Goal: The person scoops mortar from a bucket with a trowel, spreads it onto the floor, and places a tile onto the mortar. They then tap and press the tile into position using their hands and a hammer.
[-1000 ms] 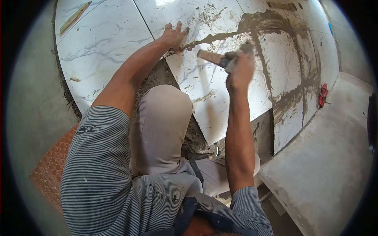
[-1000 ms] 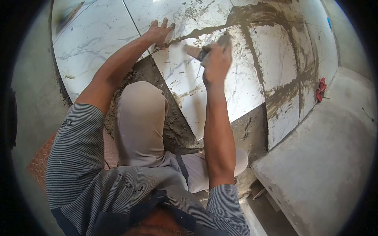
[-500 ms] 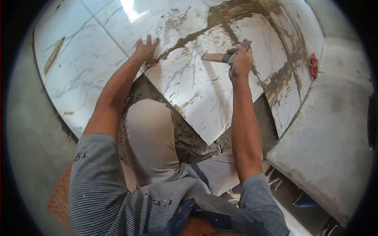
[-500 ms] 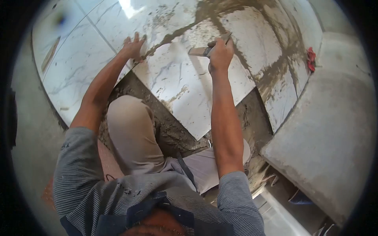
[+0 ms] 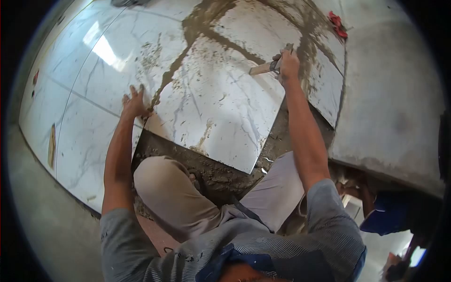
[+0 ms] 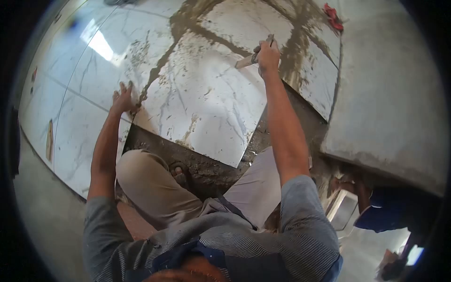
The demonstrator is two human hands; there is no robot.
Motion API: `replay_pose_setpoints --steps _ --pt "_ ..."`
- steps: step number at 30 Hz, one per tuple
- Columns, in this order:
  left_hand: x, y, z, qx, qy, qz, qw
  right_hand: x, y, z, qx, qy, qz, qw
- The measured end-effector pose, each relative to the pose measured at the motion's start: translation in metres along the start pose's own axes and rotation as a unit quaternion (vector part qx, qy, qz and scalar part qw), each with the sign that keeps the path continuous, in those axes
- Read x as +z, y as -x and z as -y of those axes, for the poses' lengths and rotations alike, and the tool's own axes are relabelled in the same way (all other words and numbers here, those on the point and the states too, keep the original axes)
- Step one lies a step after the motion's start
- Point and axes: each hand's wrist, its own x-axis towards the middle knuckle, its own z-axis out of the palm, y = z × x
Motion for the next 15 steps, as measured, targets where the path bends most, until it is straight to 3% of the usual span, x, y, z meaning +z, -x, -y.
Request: replay_pose_setpoints --steps 3,7,8,11,15 --pt "-0.003 -0.004 -0.002 0.0 -0.002 -0.001 1.0 -0.029 -0.007 -0.004 -0.075 -0.07 -0.042 0.994" --pt "-0.005 -0.001 -0.005 -0.009 0.004 0.011 1.0 -0.061 -0.014 -0.015 -0.035 0.044 -0.013 0.998" --pt "-0.002 -0.004 -0.004 -0.011 0.002 0.003 1.0 -0.064 -0.016 -0.017 -0.04 0.007 -0.019 0.999" --pt "-0.008 0.001 -0.008 -0.01 0.004 0.013 1.0 -0.056 0.01 -0.001 -0.068 -0.088 -0.019 0.994" --pt "-0.011 0.004 -0.012 -0.015 0.003 0.012 1.0 -0.037 0.002 -0.033 -0.061 -0.086 0.035 0.994"
